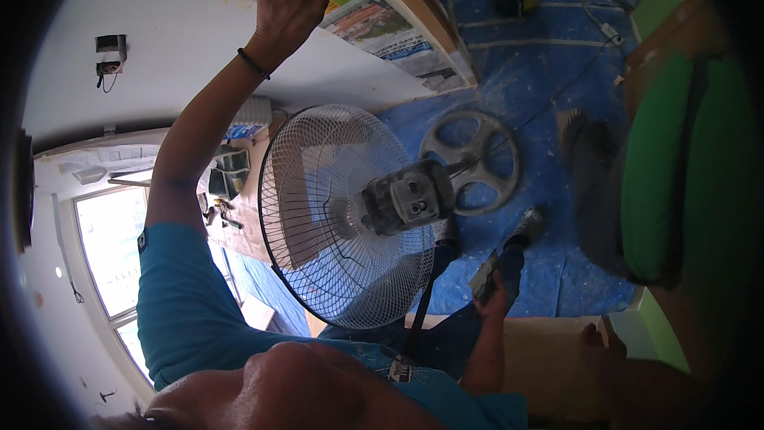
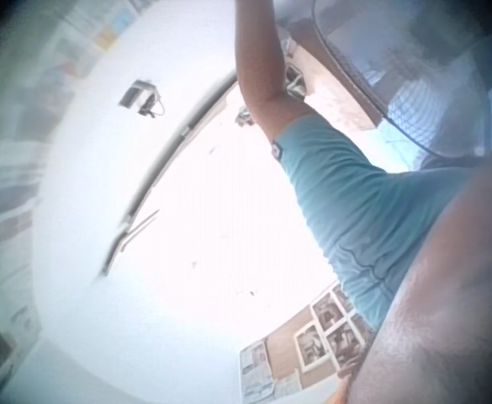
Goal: The person applies plaster to a vertical wooden surface using a putty knife and a hawk. They repeatedly scoop plaster from a bucket, spread it onto the wood, and smooth the surface. Another person is visible in the background moving materials.
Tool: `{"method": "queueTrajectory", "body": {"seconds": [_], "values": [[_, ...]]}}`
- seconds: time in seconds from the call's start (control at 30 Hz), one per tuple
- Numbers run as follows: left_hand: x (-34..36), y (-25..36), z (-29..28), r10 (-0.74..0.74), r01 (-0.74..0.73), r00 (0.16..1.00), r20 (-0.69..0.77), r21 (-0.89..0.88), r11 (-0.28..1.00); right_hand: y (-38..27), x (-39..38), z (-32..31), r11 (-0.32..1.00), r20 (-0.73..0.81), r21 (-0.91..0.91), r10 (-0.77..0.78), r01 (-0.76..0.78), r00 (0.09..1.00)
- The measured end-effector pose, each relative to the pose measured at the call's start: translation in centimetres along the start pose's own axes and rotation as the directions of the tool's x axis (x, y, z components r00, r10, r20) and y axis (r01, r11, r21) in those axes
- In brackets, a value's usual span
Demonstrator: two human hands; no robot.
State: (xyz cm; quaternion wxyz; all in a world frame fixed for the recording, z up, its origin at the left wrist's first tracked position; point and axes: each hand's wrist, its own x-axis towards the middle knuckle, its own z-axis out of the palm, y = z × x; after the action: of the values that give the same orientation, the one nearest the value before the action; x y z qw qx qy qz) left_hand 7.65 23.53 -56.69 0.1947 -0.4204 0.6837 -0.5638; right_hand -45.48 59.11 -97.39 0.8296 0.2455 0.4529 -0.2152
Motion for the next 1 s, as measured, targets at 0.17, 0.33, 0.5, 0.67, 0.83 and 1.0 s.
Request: {"method": "queueTrajectory", "body": {"seconds": [0.17,0.33,0.5,0.67,0.83,1.0], "values": [[0.3,0.5,0.7,-0.051,0.051,0.999,0.009,0.006,0.999,-0.3,0.4,-0.4,0.997,0.050,0.053,0.056,-0.059,0.997],[0.6,1.1,1.2,-0.085,0.081,0.995,0.054,0.067,0.994,-0.3,0.3,0.0,0.996,0.071,0.047,0.073,-0.077,0.995],[0.5,1.6,0.7,-0.060,0.047,0.989,0.133,0.101,0.994,-0.1,0.3,0.3,0.994,0.117,0.074,0.070,-0.079,0.991],[-0.2,0.2,-3.0,-0.106,0.081,0.944,0.314,0.092,0.992,0.2,0.2,0.1,0.997,0.080,0.042,0.067,-0.070,0.995],[0.3,-3.5,-4.1,-0.060,0.061,0.998,-0.012,0.074,0.995,0.3,0.2,-0.2,0.998,0.061,0.003,0.056,-0.056,0.997],[0.7,-7.1,-0.6,0.058,-0.052,0.995,-0.086,0.069,0.996,0.3,0.6,-0.7,0.998,0.073,0.018,0.059,-0.060,0.996]]}}
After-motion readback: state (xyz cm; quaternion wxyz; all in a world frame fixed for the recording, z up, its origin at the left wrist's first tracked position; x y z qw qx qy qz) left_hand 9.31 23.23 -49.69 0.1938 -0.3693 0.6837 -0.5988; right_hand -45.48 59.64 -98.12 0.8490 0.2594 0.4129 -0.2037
